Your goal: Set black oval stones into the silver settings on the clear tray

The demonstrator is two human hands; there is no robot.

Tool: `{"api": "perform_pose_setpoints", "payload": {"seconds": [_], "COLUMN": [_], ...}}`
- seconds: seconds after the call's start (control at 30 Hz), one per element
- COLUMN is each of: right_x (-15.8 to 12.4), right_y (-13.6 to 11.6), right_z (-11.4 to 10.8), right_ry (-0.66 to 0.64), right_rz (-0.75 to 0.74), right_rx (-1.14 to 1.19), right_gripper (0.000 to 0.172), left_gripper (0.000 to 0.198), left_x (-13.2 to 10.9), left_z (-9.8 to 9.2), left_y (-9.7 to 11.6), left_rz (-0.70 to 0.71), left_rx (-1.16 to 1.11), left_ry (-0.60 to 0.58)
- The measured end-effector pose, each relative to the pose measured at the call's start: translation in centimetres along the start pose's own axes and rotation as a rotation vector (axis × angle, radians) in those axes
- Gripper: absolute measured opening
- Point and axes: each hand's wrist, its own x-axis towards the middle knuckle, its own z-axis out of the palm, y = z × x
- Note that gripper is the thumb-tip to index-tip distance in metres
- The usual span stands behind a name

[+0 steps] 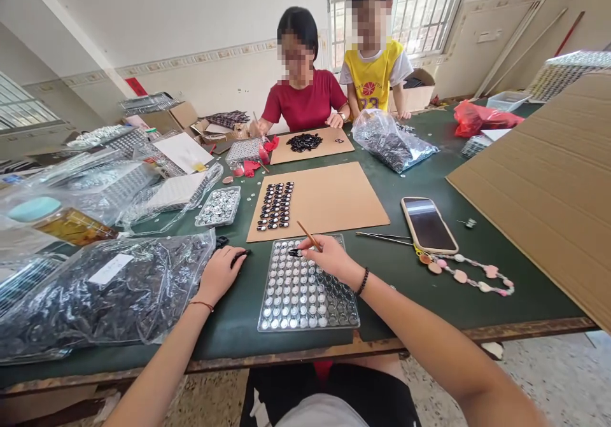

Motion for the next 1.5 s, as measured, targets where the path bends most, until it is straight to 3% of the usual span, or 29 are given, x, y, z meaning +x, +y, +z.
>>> {"api": "perform_pose_setpoints", "payload": {"seconds": [0.2, 0.37, 0.53, 0.63, 0.8, 1.0, 1.17, 1.3, 1.4, 1.5], "right_x": [1.8, 7.8, 12.1, 12.2, 11.3, 10.7, 10.0, 9.8, 10.0, 10.2], "right_y": [0.6, 1.8, 3.0, 3.5, 3.7, 3.2, 2.9, 3.2, 3.6, 3.8], "right_z": [-1.0, -0.7, 0.2, 0.7, 1.4, 1.4, 0.8, 0.8, 1.0, 1.1], "right_ry": [0.132, 0.179, 0.092, 0.036, 0.061, 0.056, -0.015, -0.001, 0.028, 0.050], "right_rz": [-0.014, -0.020, -0.027, -0.051, -0.105, -0.191, -0.262, -0.239, -0.204, -0.176], "right_rx": [-0.160, -0.426, -0.518, -0.588, -0.720, -0.826, -0.870, -0.897, -0.915, -0.937], "right_gripper": [0.020, 0.022, 0.015, 0.013, 0.020, 0.022, 0.019, 0.022, 0.027, 0.032], "left_gripper": [0.032, 0.031, 0.031, 0.030, 0.033, 0.035, 0.036, 0.034, 0.036, 0.036], "left_x": [0.7, 0.5, 0.1, 0.1, 0.1, 0.0, 0.2, 0.1, -0.2, -0.5], "left_z": [0.0, 0.3, 0.3, 0.2, 0.0, -0.2, -0.5, -1.1, -1.3, -1.2], "left_y": [0.7, 0.4, 0.4, 0.4, 0.7, 0.7, 0.0, -0.1, 0.3, 1.1], "left_rz": [0.021, 0.016, 0.034, 0.031, 0.009, -0.038, -0.209, -0.342, -0.360, -0.290], "left_rx": [0.061, 0.052, 0.164, 0.120, 0.076, 0.122, -0.095, -0.326, -0.347, -0.363], "left_ry": [-0.052, 0.001, -0.003, -0.012, -0.019, 0.053, 0.047, 0.151, 0.195, 0.132]}}
